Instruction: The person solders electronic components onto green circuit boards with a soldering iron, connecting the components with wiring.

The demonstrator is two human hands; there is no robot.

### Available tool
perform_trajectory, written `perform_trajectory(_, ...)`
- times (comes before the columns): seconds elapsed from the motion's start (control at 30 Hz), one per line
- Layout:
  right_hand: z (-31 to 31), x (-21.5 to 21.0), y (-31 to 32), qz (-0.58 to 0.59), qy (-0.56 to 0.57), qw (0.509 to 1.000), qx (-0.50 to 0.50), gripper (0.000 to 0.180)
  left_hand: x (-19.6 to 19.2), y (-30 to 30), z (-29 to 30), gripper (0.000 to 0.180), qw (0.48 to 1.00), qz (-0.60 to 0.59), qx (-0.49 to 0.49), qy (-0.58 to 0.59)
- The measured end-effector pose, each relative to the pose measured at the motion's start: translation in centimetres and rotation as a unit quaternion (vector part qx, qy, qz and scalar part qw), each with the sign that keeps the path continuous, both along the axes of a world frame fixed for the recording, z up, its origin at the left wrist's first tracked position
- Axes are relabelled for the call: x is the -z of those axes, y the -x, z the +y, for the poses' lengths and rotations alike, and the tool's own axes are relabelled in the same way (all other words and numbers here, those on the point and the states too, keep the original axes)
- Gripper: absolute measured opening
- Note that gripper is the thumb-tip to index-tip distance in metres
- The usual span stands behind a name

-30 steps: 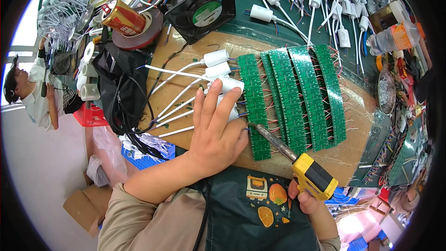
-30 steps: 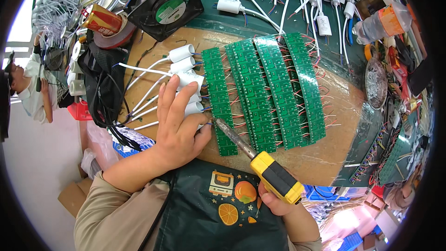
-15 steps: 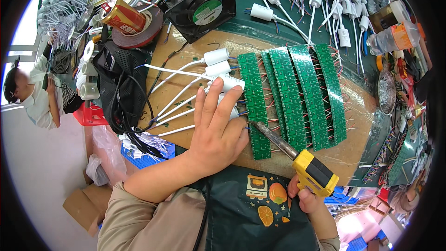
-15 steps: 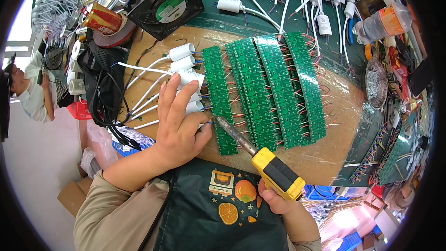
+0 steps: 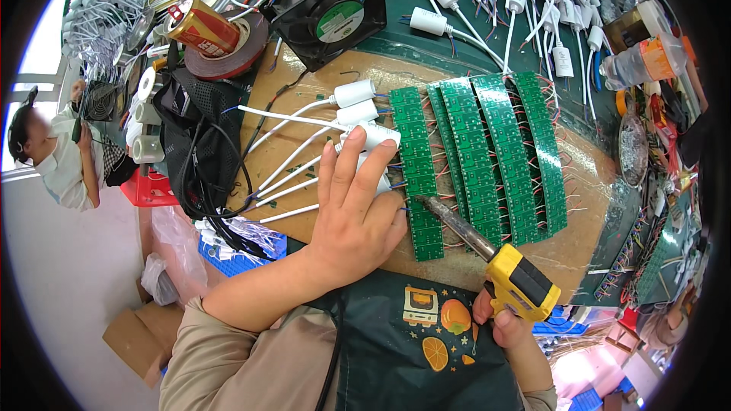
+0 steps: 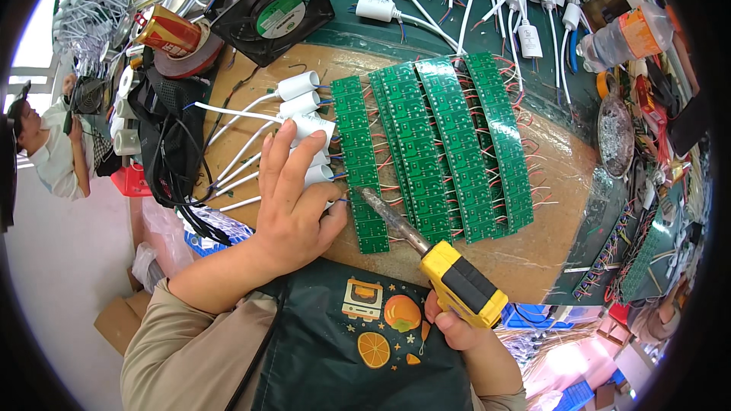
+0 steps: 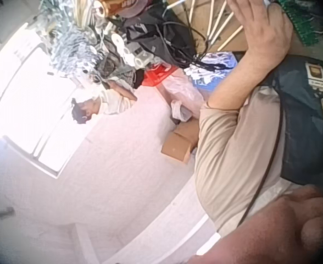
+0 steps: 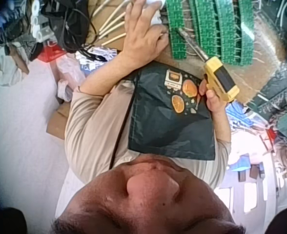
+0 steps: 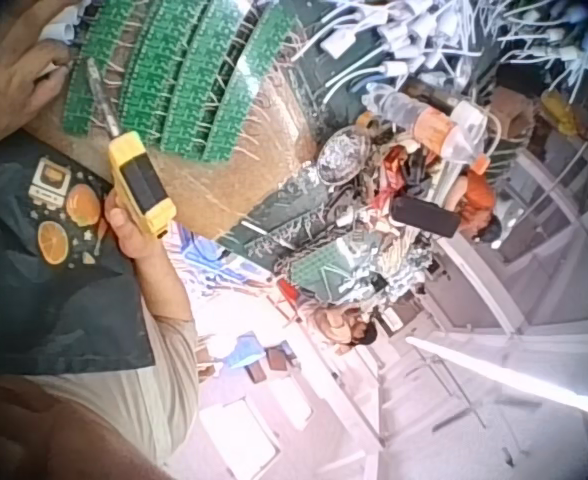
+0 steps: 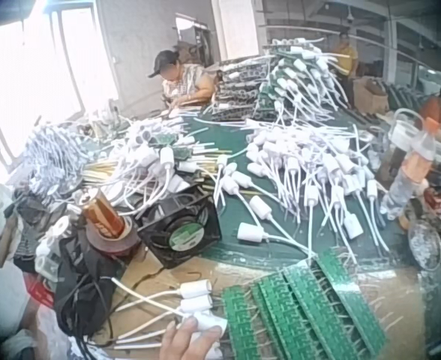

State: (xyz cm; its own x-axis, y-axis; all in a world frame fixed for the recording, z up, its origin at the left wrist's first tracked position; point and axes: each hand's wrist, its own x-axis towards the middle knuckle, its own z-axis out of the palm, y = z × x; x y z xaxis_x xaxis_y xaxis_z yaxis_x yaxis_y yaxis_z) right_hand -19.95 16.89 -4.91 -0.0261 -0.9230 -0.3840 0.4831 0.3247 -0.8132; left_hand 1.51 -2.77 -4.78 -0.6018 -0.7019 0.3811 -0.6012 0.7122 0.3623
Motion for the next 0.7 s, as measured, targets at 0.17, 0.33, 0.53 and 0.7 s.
perform_trajectory(0.17,0.0,-0.1,-0.1,-0.005,0.002,1.0,0.005,0.059,-0.1,-0.1,0.0,0.02,1.0,0.0,0.005,-0.009)
perform_trajectory(0.33,-0.1,-0.3,0.0,-0.003,0.003,1.0,0.004,0.061,-0.1,-0.6,0.0,0.021,0.999,0.015,0.014,-0.032)
perform_trajectory(0.53,0.0,-0.2,0.0,-0.004,0.004,1.0,0.01,0.06,-0.2,-1.0,-0.3,0.02,0.998,0.021,0.036,-0.049)
perform_trajectory(0.7,0.0,-0.4,0.0,0.003,-0.004,1.0,-0.004,0.053,-0.1,-0.7,-0.3,0.018,0.999,0.017,0.027,-0.036)
